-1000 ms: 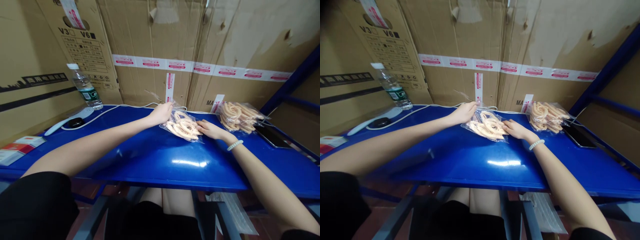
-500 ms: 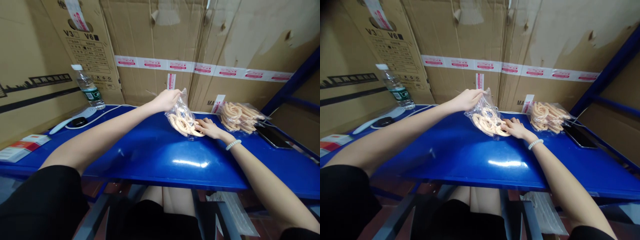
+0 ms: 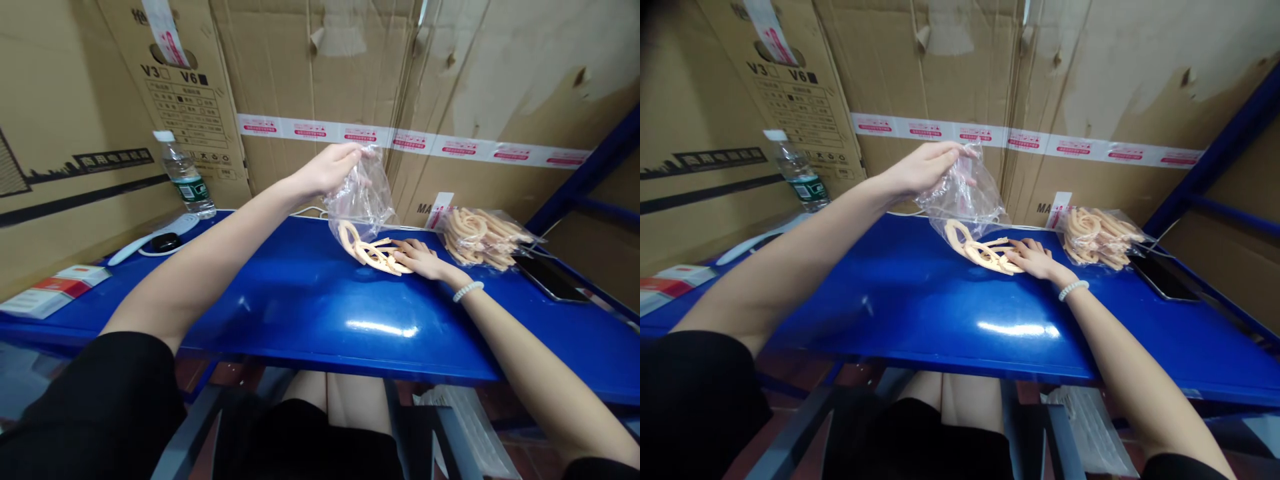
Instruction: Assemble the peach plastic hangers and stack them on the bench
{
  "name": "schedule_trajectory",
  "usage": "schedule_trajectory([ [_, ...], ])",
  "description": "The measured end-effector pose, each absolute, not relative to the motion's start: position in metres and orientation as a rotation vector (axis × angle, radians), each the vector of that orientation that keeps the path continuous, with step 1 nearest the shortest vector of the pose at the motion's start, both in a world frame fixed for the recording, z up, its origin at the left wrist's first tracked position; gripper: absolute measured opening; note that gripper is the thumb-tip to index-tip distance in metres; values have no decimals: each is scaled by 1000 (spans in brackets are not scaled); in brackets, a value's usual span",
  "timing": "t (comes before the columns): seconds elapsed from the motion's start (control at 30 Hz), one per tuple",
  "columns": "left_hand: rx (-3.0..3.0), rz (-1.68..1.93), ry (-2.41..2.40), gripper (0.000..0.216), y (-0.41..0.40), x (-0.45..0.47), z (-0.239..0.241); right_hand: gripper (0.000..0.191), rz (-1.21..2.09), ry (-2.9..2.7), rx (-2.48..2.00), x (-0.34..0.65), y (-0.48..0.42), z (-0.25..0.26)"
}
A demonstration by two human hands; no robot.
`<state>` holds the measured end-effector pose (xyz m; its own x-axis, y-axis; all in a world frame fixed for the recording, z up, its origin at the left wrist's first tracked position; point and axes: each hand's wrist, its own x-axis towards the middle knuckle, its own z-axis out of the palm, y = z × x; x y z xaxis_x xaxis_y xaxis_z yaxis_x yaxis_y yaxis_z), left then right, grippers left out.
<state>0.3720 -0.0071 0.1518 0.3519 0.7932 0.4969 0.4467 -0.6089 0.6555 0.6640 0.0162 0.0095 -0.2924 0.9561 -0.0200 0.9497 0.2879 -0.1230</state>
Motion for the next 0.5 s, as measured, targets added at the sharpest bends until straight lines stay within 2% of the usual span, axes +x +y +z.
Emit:
schedule_trajectory([
  [0.23, 2198, 1291, 1250, 39, 24, 310, 158, 79, 180, -2487, -1859, 667, 19, 8],
  [0.5, 1970, 986, 2079, 43, 80, 196, 70, 75, 131, -2498, -1801, 669, 27, 2],
])
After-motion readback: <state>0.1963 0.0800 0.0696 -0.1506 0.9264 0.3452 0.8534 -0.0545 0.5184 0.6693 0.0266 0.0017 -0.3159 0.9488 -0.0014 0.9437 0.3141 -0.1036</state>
